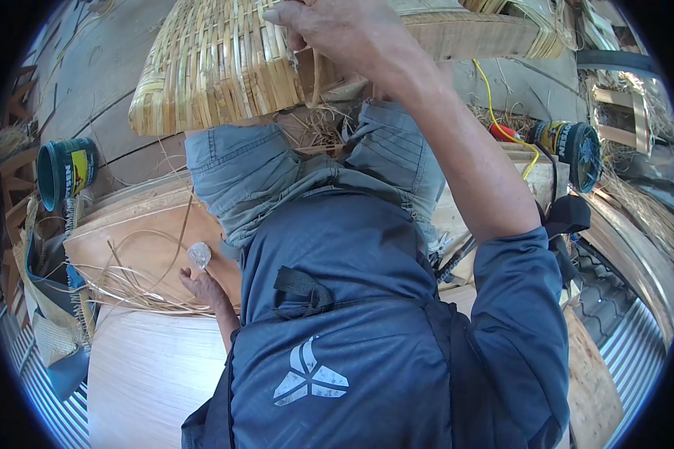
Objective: Constructing or repairing a large bamboo or wicker structure by weaving strips and securing them with glue, staples, and a hammer.
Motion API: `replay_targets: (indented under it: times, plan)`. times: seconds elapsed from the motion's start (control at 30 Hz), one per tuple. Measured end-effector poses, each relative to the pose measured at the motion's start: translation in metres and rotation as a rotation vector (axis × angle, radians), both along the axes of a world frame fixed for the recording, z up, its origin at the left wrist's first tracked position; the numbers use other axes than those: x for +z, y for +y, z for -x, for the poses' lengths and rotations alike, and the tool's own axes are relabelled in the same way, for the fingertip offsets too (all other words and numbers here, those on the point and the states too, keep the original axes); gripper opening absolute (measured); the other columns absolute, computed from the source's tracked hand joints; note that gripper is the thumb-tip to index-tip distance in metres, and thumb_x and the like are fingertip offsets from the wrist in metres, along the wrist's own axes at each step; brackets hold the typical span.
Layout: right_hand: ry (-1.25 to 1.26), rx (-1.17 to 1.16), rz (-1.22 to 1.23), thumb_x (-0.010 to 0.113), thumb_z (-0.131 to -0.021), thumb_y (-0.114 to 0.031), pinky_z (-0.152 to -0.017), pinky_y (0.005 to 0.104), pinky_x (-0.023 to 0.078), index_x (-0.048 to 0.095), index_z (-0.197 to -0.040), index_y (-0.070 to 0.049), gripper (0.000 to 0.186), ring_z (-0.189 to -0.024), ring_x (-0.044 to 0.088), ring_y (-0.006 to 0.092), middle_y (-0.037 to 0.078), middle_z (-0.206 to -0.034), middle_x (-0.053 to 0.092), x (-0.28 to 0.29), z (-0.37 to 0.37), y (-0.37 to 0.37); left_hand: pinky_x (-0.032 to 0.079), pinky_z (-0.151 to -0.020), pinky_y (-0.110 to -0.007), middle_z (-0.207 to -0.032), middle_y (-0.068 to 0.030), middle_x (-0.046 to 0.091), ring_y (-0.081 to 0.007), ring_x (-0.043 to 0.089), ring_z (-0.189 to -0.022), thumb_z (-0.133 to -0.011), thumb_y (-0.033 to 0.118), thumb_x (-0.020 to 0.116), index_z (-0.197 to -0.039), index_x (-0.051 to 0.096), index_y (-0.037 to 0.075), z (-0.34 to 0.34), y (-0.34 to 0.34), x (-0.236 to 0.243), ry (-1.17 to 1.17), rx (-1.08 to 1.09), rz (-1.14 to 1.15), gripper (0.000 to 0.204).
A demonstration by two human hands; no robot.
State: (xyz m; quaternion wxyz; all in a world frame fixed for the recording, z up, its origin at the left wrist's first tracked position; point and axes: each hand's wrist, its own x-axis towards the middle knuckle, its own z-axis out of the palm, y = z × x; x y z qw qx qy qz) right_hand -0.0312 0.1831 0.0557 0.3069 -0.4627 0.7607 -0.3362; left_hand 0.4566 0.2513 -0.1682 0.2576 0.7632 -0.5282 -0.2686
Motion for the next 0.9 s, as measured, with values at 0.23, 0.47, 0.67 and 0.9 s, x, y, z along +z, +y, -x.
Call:
replay_targets:
  times: [0.23,0.47,0.67,0.9]
  plan:
    - [0.025,0.002,0.002,0.057,-0.089,-0.024,-0.048,0.0300,0.040,0.059,-0.070,0.000,0.031,-0.050,0.048,0.0127,0.004,-0.053,0.050,-0.006,0.007,0.003,0.039,-0.085,-0.032,-0.116,-0.0155,0.049,-0.0228,0.048,-0.097,-0.089,0.008,0.040,-0.123,0.043,-0.003,0.082,-0.050,0.086,-0.131,-0.038,0.262,0.036]
    - [-0.197,-0.516,0.647,0.057,-0.091,-0.025,-0.044,0.0189,0.034,0.056,-0.072,-0.003,0.028,-0.047,0.044,0.0051,0.000,-0.058,0.053,0.013,0.065,0.087,0.041,-0.084,-0.034,-0.119,-0.0099,0.049,-0.0220,0.051,-0.102,-0.094,0.034,0.044,-0.125,0.041,-0.001,0.204,-0.159,0.126,1.013,-0.394,0.263,0.047]
    - [0.303,-1.110,0.241,0.054,-0.085,-0.018,-0.043,0.0240,0.036,0.059,-0.072,-0.002,0.021,-0.046,0.048,0.0084,0.002,-0.055,0.055,-0.079,0.152,0.298,0.039,-0.098,-0.047,-0.125,-0.0154,0.052,-0.0295,0.050,-0.116,-0.089,0.038,0.054,-0.124,0.047,0.001,0.245,-0.227,0.121,1.446,-0.337,-0.740,0.051]
    - [-0.383,-1.769,0.513,0.054,-0.086,-0.016,-0.036,0.0220,0.033,0.057,-0.077,-0.002,0.017,-0.044,0.049,0.0099,0.005,-0.065,0.058,-0.170,0.098,0.397,0.041,-0.098,-0.046,-0.125,-0.0130,0.053,-0.0293,0.050,-0.116,-0.090,0.034,0.051,-0.127,0.045,0.003,0.259,-0.207,0.126,1.144,-0.424,-0.604,0.049]
